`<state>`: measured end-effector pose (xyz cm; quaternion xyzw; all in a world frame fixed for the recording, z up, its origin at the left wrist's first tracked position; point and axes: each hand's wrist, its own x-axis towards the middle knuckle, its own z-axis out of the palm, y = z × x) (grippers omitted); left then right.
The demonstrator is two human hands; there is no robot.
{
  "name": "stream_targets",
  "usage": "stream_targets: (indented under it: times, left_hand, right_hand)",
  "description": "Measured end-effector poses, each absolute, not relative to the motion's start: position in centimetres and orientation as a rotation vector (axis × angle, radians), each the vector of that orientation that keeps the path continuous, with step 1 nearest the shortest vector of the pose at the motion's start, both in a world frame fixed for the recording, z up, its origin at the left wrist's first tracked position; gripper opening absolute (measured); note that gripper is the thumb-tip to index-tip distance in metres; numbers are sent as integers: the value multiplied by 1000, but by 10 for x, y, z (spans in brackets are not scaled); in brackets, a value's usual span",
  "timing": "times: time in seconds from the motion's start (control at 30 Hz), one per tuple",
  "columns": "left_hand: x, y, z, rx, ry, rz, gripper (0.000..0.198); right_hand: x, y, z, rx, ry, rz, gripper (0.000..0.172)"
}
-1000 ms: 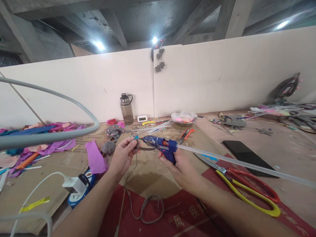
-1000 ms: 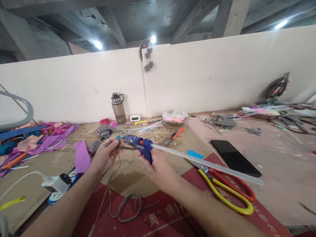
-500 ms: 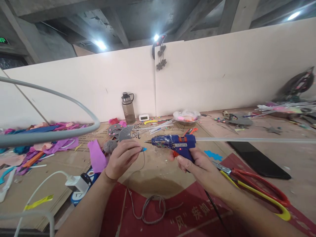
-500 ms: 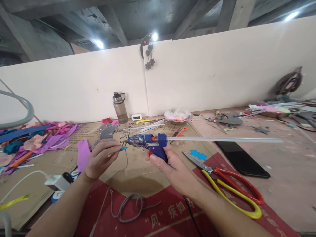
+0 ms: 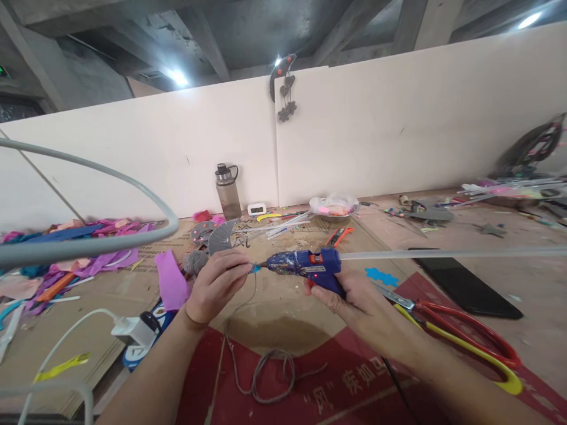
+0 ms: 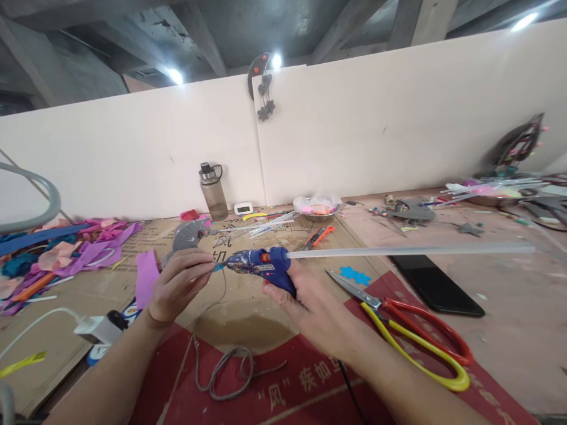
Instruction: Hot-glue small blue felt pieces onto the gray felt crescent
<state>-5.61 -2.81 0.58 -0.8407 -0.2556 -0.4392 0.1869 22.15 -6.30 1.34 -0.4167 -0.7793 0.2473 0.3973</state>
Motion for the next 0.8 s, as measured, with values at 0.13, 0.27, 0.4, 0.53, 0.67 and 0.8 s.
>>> stream_targets:
  times: [0.13, 0.27, 0.4, 0.53, 0.67, 0.8]
  left_hand:
    - [-56, -28, 5, -2378, -727, -1254, 36]
    - [-56, -27, 5, -2390, -698, -1277, 42]
    - [-57, -26, 2, -2404, -712, -1310, 42]
    - [-57, -25, 0, -2406, -750, -1375, 35]
    - [-55, -26, 3, -2365, -721, -1369, 31]
    - [-52, -27, 6, -2329, -674, -1322, 32]
  right_hand:
    - [221, -62, 13, -1047, -2017, 632, 40]
    - [221, -63, 14, -1035, -2026, 642, 40]
    - [220, -64, 13, -1022, -2025, 614, 38]
    - [220, -65, 12, -996, -2037, 595, 35]
    - [220, -64, 14, -1033, -2050, 586, 35]
    - [219, -64, 16, -1031, -2063, 622, 36]
